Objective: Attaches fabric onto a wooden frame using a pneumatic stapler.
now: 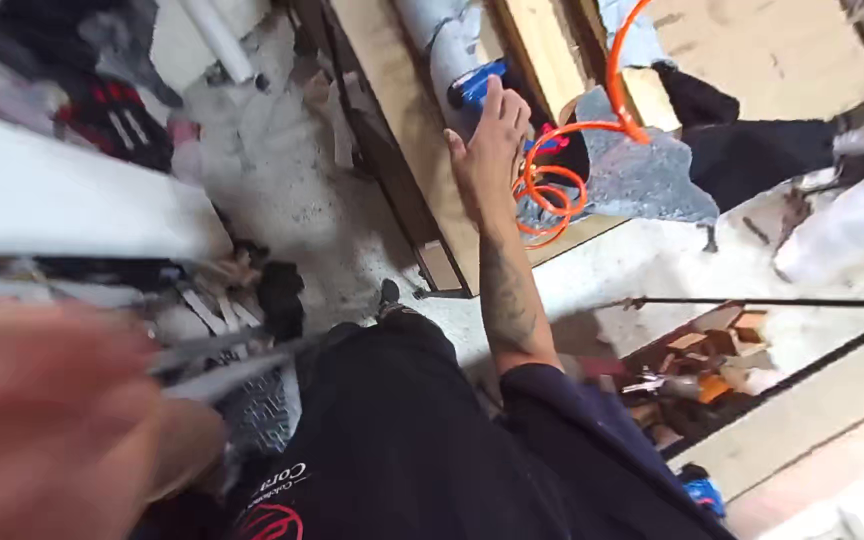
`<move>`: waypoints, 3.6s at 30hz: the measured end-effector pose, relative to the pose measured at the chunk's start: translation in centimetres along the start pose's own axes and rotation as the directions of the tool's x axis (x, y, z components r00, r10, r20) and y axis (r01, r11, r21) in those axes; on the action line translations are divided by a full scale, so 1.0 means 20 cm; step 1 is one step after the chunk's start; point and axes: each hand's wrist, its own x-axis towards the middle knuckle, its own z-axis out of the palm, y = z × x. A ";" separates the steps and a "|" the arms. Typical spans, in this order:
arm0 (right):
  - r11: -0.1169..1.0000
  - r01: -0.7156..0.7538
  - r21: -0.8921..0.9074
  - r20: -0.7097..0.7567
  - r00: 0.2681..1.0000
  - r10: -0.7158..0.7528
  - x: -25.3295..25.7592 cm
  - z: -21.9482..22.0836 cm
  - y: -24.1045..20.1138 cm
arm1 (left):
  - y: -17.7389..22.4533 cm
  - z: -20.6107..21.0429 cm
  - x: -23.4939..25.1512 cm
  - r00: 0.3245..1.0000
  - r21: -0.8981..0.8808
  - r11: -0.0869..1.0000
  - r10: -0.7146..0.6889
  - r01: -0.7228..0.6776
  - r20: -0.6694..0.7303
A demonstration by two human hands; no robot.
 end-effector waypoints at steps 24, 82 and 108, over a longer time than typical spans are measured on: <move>0.201 -0.865 0.460 -0.237 0.098 0.966 -0.93 -0.48 -0.67 | -1.32 2.21 1.43 -0.266 -0.354 0.757 0.242 -0.549 0.933; -0.058 -0.933 0.355 -0.367 -0.196 0.909 -0.16 -0.02 -0.38 | -1.40 2.72 1.71 -0.693 -0.593 0.775 0.305 -0.218 0.653; -0.024 -0.941 0.337 -0.380 -0.159 0.911 0.02 0.09 -0.22 | -1.46 2.78 1.75 -0.498 -0.364 0.928 0.281 -0.075 0.820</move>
